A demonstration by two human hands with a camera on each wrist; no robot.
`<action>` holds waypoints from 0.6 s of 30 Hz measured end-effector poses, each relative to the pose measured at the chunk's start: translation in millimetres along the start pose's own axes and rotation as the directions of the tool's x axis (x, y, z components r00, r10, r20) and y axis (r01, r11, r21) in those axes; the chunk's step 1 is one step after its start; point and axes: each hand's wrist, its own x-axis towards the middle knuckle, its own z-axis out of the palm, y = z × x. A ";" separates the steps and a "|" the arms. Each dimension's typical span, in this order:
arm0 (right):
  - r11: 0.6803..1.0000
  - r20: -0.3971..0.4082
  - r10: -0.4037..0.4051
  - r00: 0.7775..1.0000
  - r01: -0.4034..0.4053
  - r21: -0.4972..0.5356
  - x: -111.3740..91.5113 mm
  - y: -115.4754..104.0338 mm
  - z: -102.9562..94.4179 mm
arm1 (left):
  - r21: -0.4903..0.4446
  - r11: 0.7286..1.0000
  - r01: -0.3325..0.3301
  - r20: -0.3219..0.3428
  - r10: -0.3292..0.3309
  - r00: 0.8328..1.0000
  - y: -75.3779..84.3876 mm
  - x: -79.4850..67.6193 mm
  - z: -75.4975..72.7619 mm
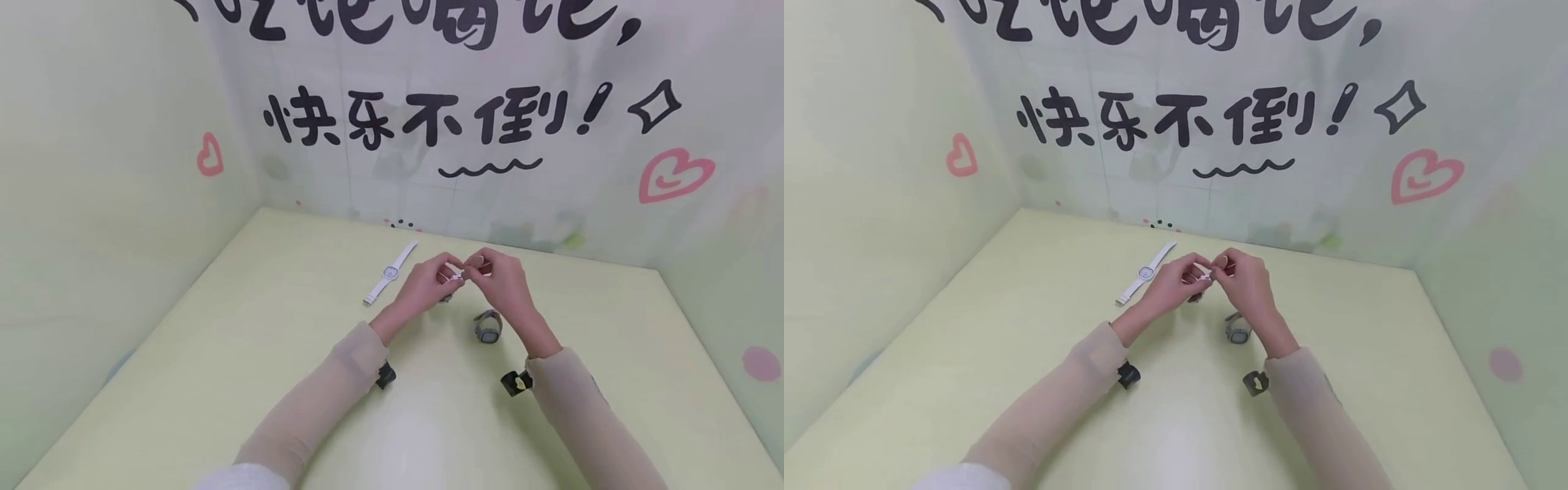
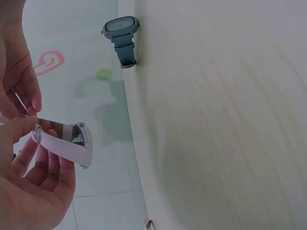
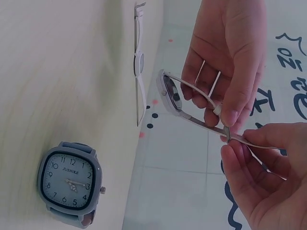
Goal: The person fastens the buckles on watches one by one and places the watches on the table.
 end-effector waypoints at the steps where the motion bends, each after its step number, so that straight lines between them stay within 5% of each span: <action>1: 1.000 -0.004 0.002 1.000 -0.002 0.006 0.8 1.1 -0.2 | -0.002 1.000 -0.004 -0.001 0.004 1.000 0.0 1.3 0.5; 11: 0.997 -0.008 0.036 0.999 -0.035 0.074 1.3 5.7 -5.0 | -0.029 0.999 -0.024 -0.007 0.024 1.000 4.0 4.2 0.6; 18: 0.982 0.013 0.081 0.997 -0.082 0.170 -1.1 4.5 -4.7 | -0.166 0.985 0.039 0.004 -0.039 0.999 3.4 2.6 -2.5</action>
